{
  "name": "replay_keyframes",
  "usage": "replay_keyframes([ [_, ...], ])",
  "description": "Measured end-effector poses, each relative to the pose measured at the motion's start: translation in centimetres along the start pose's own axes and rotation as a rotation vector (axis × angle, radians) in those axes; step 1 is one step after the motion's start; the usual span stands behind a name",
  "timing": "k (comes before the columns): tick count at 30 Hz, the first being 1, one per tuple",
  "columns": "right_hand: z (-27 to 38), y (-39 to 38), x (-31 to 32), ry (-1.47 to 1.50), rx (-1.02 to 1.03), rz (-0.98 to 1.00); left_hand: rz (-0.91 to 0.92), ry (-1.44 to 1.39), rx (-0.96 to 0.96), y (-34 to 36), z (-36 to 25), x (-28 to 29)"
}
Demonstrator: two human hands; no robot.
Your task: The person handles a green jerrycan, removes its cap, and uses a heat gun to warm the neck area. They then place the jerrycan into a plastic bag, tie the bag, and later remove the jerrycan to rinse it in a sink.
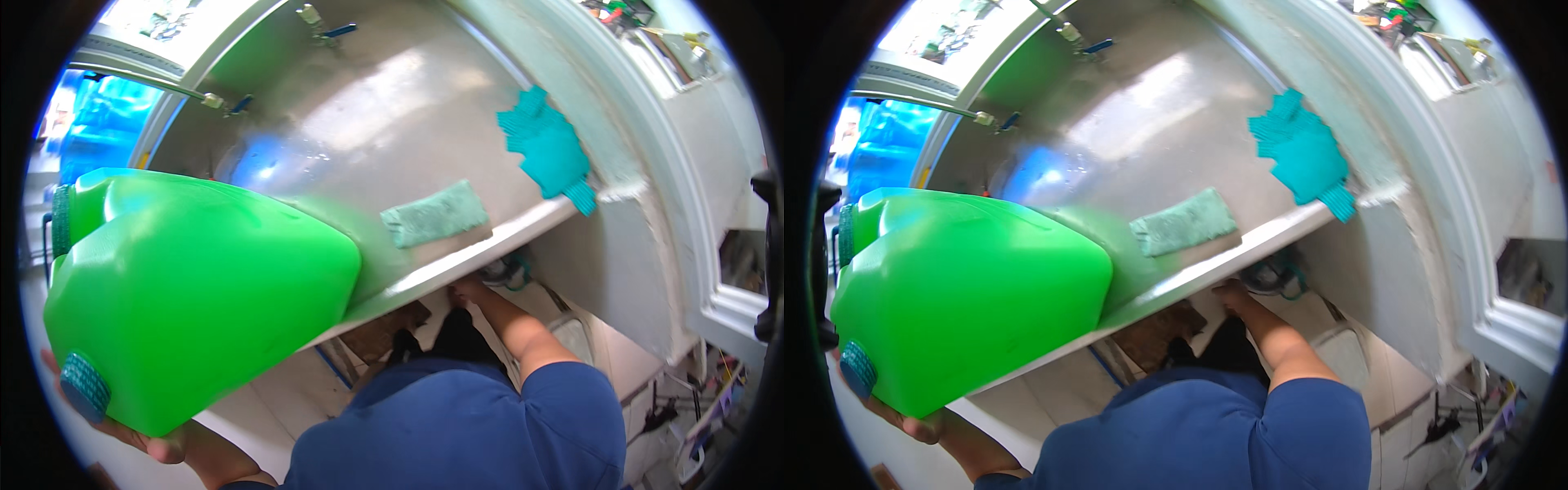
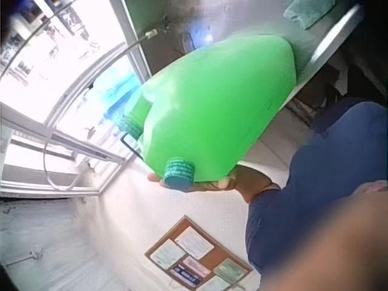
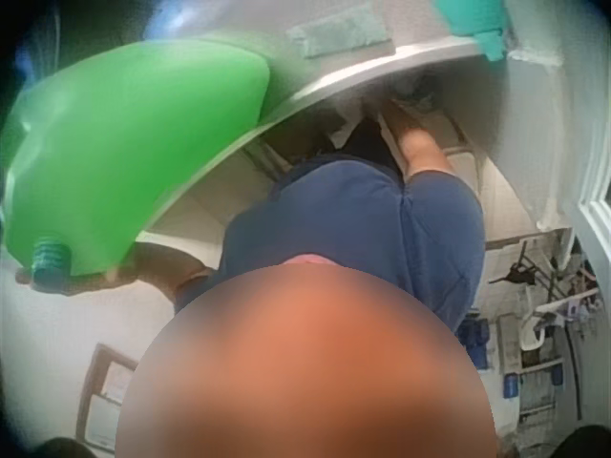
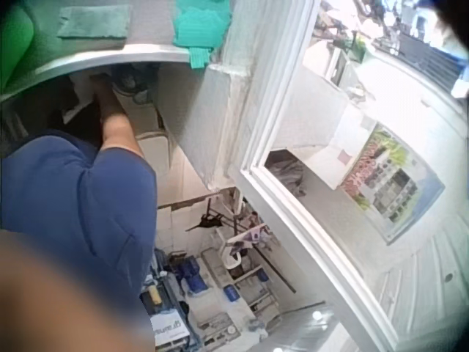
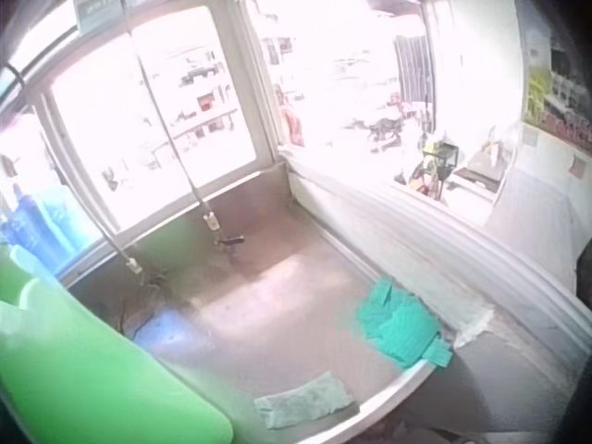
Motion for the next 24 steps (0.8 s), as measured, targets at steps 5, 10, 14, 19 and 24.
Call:
replay_keyframes([
  [5,-0.2,9.0,-6.1,-0.091,-0.013,-0.067,0.133,0.128,0.044,-5.9,2.2,3.6],
  [10,-0.5,10.5,-7.6,-0.139,-0.059,-0.13,0.22,0.218,0.128,-14.4,2.7,6.6],
  [14,0.3,8.3,-4.6,-0.021,0.048,-0.417,0.431,0.16,0.152,-23.5,0.1,4.5],
  [19,2.3,-3.3,4.6,0.361,0.251,-0.661,1.689,-0.054,1.002,-37.6,-0.6,3.4],
  [24,7.3,-16.1,16.3,0.677,0.249,-0.209,1.603,-0.143,1.064,-39.8,-0.3,2.2],
])
Point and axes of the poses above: each hand's wrist, its own y-axis towards the middle knuckle, its own x-axis out of the back of the hand, z = x × y, the point moved 4 cm from there along y, towards the middle knuckle, and after that the axes turned 11 degrees about -y, right-handed, at the moved point
